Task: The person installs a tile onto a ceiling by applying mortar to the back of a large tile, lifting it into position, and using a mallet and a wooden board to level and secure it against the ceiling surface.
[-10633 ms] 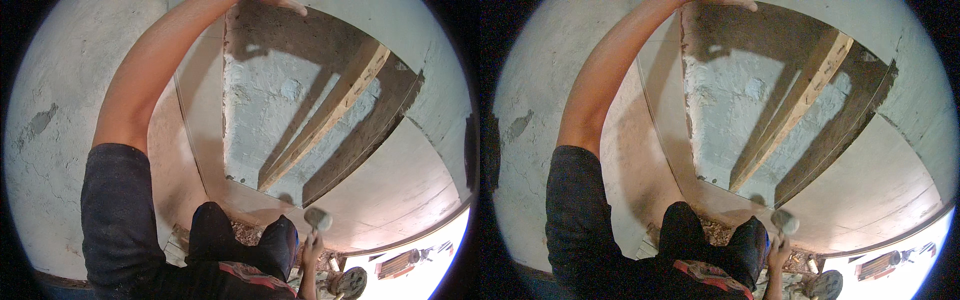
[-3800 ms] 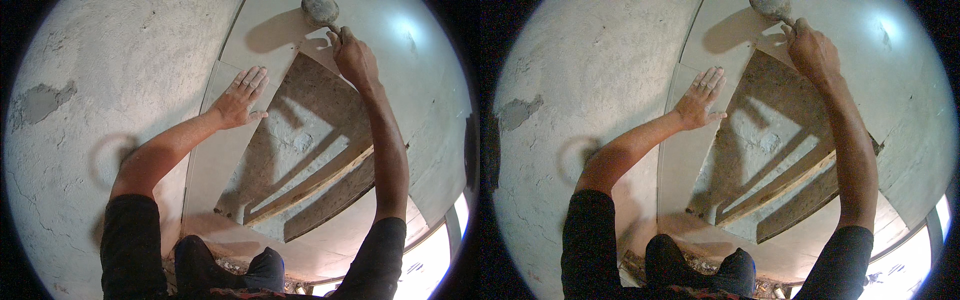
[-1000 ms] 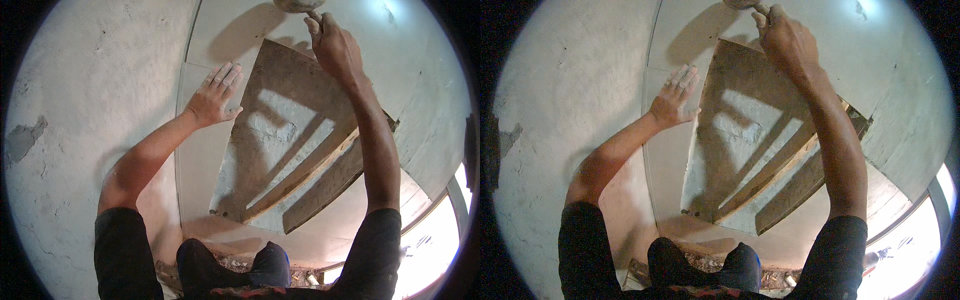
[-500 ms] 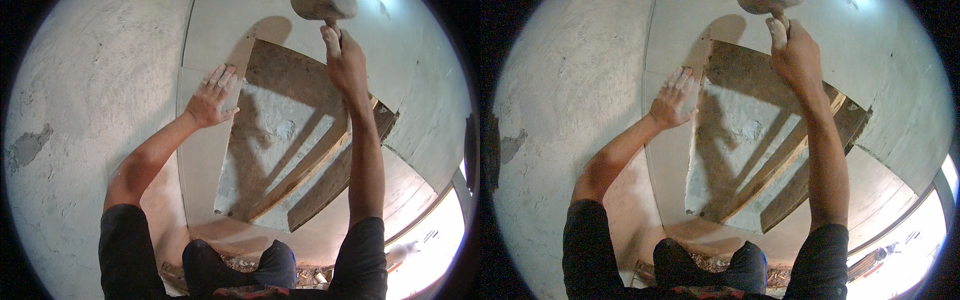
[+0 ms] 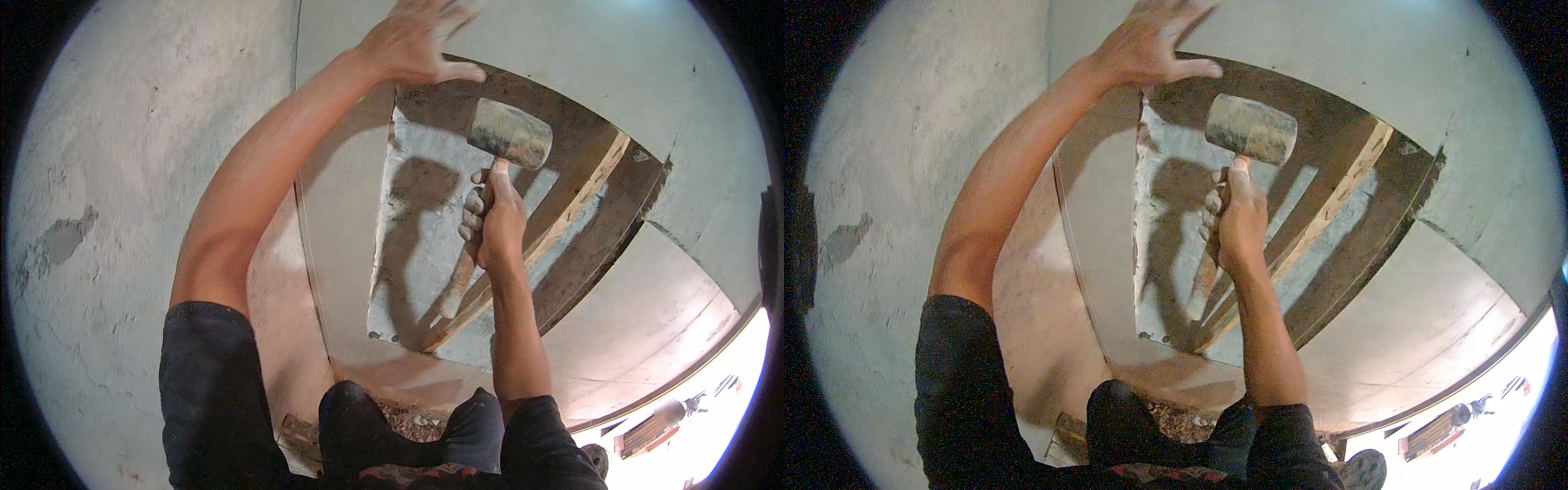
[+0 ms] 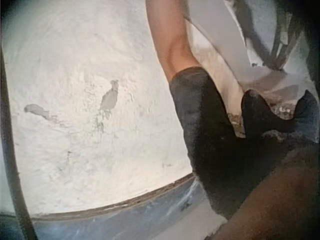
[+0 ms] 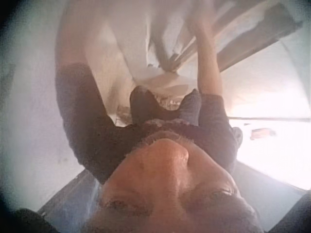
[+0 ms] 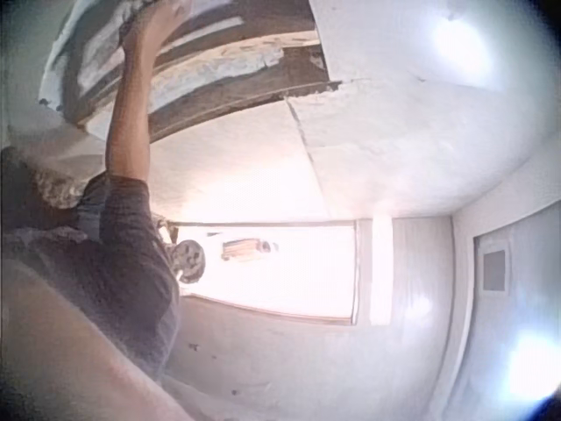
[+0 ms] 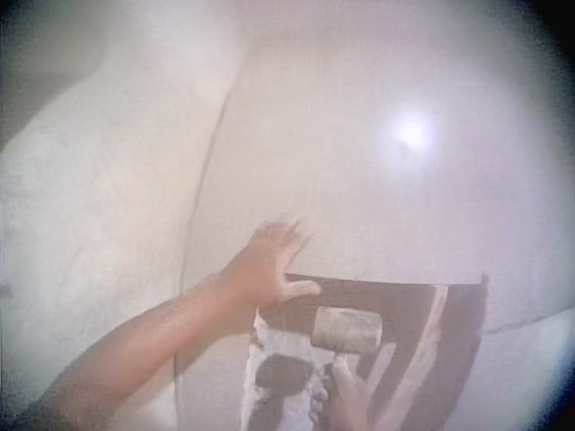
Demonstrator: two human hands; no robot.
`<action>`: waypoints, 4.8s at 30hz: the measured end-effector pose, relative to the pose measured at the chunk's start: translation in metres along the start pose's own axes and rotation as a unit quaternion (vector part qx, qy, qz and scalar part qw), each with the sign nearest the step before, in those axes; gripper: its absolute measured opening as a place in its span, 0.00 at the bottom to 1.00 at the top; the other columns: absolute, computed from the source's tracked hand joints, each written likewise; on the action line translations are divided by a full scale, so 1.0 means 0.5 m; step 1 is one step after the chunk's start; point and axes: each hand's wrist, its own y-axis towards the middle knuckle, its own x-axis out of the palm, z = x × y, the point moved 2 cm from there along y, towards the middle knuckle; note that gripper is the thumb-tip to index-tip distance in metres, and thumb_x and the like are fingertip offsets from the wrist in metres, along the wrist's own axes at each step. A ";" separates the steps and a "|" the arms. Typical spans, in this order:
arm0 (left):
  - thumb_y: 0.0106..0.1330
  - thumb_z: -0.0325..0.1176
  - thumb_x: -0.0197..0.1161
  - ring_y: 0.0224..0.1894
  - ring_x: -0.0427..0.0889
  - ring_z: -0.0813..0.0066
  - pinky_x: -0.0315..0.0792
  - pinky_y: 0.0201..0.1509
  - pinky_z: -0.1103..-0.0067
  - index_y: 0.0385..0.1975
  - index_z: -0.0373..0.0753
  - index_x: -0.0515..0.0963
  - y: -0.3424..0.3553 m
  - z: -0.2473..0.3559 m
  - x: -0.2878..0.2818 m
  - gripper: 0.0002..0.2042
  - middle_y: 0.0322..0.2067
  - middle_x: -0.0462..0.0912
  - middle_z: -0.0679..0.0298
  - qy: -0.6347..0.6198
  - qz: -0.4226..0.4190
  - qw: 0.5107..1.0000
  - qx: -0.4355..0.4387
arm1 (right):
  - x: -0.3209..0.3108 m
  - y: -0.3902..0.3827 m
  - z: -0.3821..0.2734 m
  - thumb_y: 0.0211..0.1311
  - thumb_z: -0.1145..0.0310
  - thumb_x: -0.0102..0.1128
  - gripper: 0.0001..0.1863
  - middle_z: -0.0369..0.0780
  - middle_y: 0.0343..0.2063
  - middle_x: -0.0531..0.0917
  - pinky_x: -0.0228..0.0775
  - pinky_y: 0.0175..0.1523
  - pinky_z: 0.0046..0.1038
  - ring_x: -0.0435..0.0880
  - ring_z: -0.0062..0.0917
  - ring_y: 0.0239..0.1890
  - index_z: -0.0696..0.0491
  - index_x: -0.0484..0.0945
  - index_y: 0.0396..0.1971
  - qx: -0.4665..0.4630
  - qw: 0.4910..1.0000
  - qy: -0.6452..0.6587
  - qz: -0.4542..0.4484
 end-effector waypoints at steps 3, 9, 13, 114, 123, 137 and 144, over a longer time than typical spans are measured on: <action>0.56 0.61 0.70 0.81 0.37 0.45 0.32 0.82 0.50 0.79 0.41 0.51 0.056 0.008 0.022 0.54 0.78 0.44 0.43 0.045 -0.081 0.996 0.010 | 0.029 0.030 0.021 0.78 0.43 0.46 0.25 0.32 0.18 0.69 0.56 0.16 0.25 0.64 0.18 0.13 0.52 0.72 0.37 0.012 0.997 0.071 -0.006; 0.54 0.66 0.70 0.82 0.34 0.47 0.27 0.80 0.45 0.80 0.49 0.49 0.068 0.014 0.042 0.56 0.79 0.42 0.45 0.087 -0.053 0.994 0.032 | 0.097 0.083 0.075 0.76 0.40 0.49 0.25 0.30 0.19 0.69 0.55 0.18 0.22 0.65 0.17 0.15 0.49 0.72 0.34 -0.004 0.998 0.057 -0.020; 0.53 0.68 0.69 0.82 0.33 0.46 0.26 0.80 0.45 0.80 0.51 0.49 0.069 -0.004 0.052 0.57 0.79 0.41 0.45 0.082 -0.068 0.994 0.022 | 0.145 0.119 0.091 0.76 0.39 0.49 0.26 0.30 0.19 0.71 0.57 0.18 0.24 0.65 0.17 0.14 0.50 0.74 0.34 -0.074 0.994 -0.054 -0.067; 0.73 0.67 0.43 0.78 0.39 0.27 0.36 0.75 0.37 0.77 0.28 0.48 0.540 0.221 0.144 0.48 0.77 0.41 0.35 0.022 0.061 0.908 -0.414 | -0.231 0.168 -0.921 0.53 0.66 0.63 0.20 0.48 0.34 0.80 0.75 0.41 0.47 0.83 0.48 0.40 0.57 0.73 0.45 -0.191 0.759 -0.623 0.003; 0.77 0.62 0.40 0.77 0.46 0.31 0.41 0.76 0.38 0.77 0.30 0.49 0.468 0.162 0.127 0.42 0.76 0.48 0.36 0.044 0.119 0.897 -0.424 | -0.181 0.137 -0.894 0.58 0.60 0.68 0.20 0.47 0.36 0.81 0.79 0.35 0.41 0.86 0.42 0.39 0.55 0.77 0.47 -0.278 0.738 -0.604 -0.117; 0.75 0.69 0.35 0.78 0.46 0.36 0.43 0.76 0.39 0.76 0.30 0.51 0.408 0.167 0.154 0.46 0.76 0.46 0.35 0.085 0.109 0.907 -0.397 | -0.169 0.175 -0.848 0.55 0.55 0.70 0.23 0.46 0.35 0.83 0.78 0.33 0.41 0.86 0.43 0.34 0.53 0.77 0.45 -0.205 0.686 -0.690 -0.105; 0.75 0.68 0.35 0.78 0.46 0.35 0.43 0.76 0.39 0.76 0.29 0.50 0.393 0.183 0.139 0.46 0.76 0.45 0.35 0.080 0.078 0.912 -0.394 | -0.169 0.176 -0.852 0.56 0.58 0.68 0.20 0.45 0.36 0.82 0.78 0.32 0.40 0.86 0.40 0.34 0.50 0.78 0.45 -0.193 0.663 -0.714 -0.117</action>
